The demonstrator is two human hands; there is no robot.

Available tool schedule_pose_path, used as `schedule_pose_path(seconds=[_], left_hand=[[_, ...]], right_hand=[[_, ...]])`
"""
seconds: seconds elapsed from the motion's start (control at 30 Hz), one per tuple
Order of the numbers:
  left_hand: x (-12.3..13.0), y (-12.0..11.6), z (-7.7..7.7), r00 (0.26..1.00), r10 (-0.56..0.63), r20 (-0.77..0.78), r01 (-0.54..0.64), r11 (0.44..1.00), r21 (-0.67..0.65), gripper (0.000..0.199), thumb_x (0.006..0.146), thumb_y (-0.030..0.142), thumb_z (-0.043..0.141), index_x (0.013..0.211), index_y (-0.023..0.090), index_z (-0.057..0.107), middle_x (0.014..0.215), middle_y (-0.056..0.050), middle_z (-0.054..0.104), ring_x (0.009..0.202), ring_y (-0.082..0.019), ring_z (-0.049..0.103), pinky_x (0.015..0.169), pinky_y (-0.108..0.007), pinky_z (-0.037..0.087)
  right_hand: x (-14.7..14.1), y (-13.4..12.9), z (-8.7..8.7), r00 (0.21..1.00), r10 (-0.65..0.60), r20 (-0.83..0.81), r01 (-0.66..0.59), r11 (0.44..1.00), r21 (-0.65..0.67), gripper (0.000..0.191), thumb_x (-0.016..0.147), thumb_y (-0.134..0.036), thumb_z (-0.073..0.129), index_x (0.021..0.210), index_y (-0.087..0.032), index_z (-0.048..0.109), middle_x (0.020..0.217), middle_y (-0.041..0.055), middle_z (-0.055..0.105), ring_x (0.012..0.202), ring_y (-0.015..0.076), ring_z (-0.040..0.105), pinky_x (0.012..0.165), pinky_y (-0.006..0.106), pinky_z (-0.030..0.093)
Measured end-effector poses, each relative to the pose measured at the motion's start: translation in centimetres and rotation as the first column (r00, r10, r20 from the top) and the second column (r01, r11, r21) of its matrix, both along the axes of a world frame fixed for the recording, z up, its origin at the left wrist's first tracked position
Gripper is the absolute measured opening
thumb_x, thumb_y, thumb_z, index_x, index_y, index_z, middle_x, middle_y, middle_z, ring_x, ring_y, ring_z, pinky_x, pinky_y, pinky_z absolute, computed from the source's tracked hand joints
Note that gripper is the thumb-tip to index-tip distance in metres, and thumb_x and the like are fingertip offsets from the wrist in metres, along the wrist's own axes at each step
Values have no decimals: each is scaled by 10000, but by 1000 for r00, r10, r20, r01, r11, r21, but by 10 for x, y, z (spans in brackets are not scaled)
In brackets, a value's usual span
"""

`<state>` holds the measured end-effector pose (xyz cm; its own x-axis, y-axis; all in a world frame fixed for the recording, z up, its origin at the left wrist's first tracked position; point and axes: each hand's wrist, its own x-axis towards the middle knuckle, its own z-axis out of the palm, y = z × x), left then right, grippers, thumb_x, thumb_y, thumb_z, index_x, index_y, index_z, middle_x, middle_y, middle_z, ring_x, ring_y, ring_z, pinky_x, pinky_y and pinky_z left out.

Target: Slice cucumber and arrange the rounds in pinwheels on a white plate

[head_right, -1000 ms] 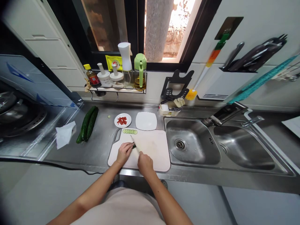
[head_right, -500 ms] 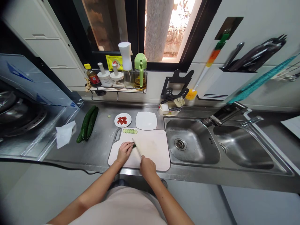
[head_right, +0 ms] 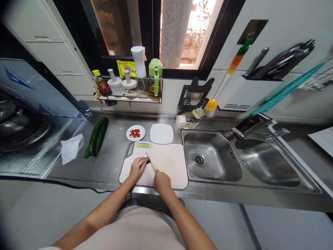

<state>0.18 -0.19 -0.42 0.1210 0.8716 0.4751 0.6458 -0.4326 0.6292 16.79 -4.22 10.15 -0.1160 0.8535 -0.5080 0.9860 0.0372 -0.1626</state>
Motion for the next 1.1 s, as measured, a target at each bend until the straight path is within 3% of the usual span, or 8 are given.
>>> schedule_pose_path(seconds=[0.27,0.63,1.1], left_hand=[[0,0,-1,1000,-2,-7,2,1000,2,253,907,215,475,1070,224,668,989,-64,667,954,-175,591,856,-358,511],[0,0,-1,1000,7,-10,-7,1000,5,241,907,214,481,1059,215,669,1006,-63,665,971,-175,586,864,-353,502],[0,0,0,1000,7,-11,-7,1000,8,240,913,235,473,1046,215,672,992,-67,667,957,-176,590,856,-365,507]], right_hand=[[-5,8,0,1000,6,-15,-6,1000,22,264,909,-185,356,1067,-156,564,955,140,677,925,221,642,718,288,412],[5,-12,1,1000,-11,1,11,1000,-28,258,901,-164,376,1073,-150,568,952,153,674,921,226,644,731,300,425],[-5,8,-5,1000,11,-24,-10,1000,21,246,905,-172,363,1039,-157,568,969,136,676,923,223,642,708,294,416]])
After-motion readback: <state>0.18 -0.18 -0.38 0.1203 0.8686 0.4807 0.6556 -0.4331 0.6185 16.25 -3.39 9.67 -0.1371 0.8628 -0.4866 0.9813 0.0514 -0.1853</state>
